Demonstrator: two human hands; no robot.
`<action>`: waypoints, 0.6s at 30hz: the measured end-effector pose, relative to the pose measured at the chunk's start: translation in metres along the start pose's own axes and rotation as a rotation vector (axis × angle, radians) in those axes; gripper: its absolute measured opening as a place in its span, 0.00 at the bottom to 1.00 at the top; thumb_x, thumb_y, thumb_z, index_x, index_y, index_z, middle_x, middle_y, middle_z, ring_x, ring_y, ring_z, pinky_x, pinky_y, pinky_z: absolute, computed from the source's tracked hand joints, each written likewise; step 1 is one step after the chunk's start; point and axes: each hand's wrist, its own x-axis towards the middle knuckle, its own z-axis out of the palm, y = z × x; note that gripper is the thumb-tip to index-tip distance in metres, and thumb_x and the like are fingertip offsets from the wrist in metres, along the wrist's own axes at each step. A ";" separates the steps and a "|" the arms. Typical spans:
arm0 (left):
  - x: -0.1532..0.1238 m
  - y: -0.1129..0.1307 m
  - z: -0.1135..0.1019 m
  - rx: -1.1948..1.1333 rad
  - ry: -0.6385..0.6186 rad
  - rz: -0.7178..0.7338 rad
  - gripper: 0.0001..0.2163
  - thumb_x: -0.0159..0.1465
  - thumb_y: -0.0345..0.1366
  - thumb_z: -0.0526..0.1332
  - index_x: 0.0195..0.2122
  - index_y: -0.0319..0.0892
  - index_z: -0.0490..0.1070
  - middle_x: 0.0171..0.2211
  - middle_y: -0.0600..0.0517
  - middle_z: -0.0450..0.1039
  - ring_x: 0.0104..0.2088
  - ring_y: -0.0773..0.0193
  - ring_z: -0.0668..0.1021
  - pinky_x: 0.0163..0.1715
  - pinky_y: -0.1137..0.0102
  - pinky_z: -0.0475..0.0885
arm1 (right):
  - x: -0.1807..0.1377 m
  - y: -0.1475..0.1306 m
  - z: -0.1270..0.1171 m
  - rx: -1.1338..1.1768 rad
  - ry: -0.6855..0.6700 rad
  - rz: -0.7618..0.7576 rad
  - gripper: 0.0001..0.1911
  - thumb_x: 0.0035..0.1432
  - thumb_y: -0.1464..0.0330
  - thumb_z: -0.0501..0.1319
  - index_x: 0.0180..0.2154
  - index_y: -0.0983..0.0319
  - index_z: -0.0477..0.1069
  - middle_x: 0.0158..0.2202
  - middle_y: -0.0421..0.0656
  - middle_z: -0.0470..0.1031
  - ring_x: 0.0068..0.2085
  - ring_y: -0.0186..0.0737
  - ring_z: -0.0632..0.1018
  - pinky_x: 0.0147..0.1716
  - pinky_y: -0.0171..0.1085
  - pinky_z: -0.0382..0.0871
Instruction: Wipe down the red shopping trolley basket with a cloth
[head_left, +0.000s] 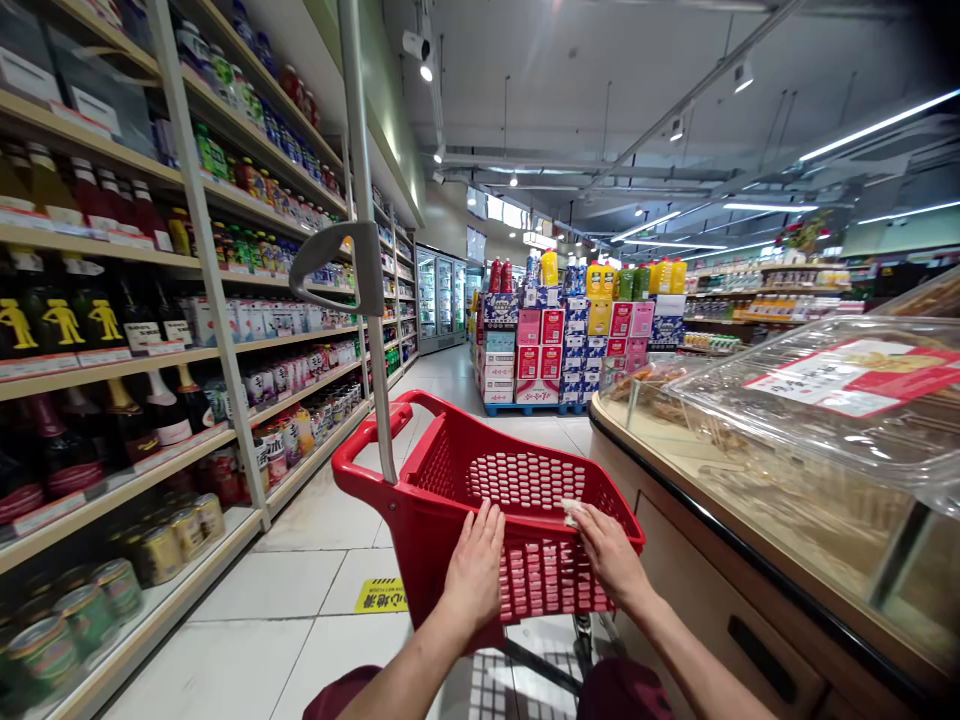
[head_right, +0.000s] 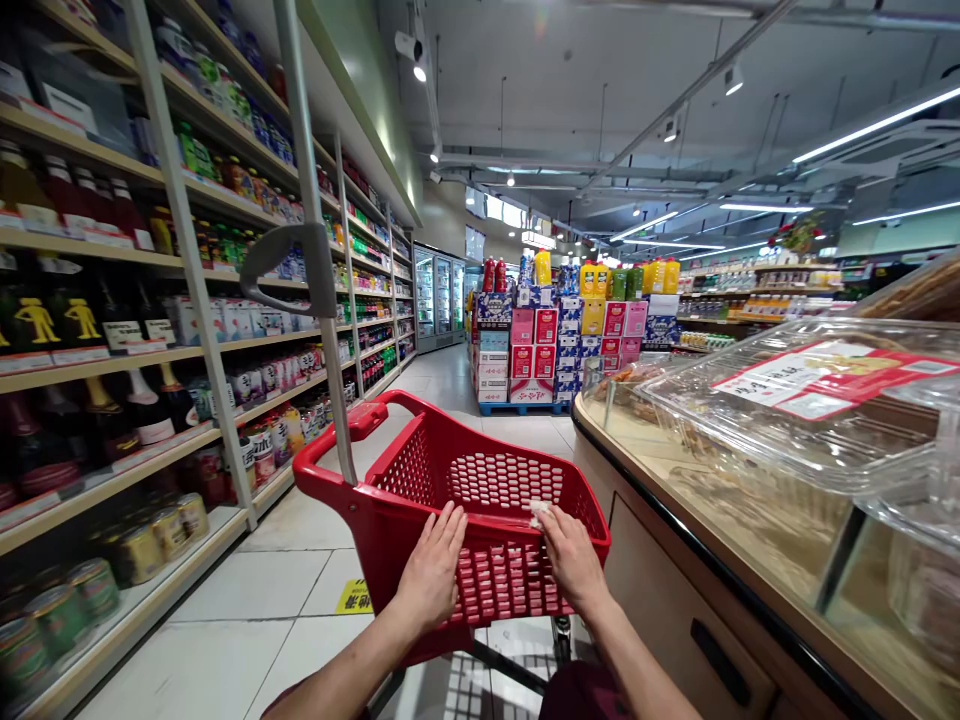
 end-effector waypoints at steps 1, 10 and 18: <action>0.000 0.001 -0.001 -0.003 0.000 0.000 0.36 0.51 0.34 0.51 0.61 0.31 0.41 0.64 0.45 0.37 0.62 0.58 0.36 0.60 0.60 0.40 | -0.001 0.001 -0.002 -0.020 0.014 0.044 0.20 0.57 0.66 0.47 0.50 0.57 0.66 0.51 0.45 0.67 0.51 0.43 0.68 0.49 0.46 0.63; 0.003 0.005 -0.002 0.014 0.000 -0.003 0.35 0.51 0.33 0.50 0.61 0.31 0.41 0.64 0.45 0.38 0.62 0.57 0.37 0.60 0.59 0.40 | 0.014 -0.037 0.004 0.039 0.024 0.075 0.20 0.60 0.66 0.45 0.51 0.56 0.64 0.52 0.43 0.66 0.53 0.41 0.66 0.52 0.46 0.60; 0.005 0.010 -0.017 0.001 -0.050 -0.007 0.35 0.53 0.37 0.50 0.61 0.28 0.42 0.63 0.42 0.38 0.62 0.54 0.39 0.60 0.58 0.40 | 0.006 -0.033 0.014 -0.012 0.168 0.167 0.21 0.59 0.66 0.45 0.51 0.61 0.65 0.54 0.47 0.64 0.56 0.44 0.61 0.54 0.50 0.56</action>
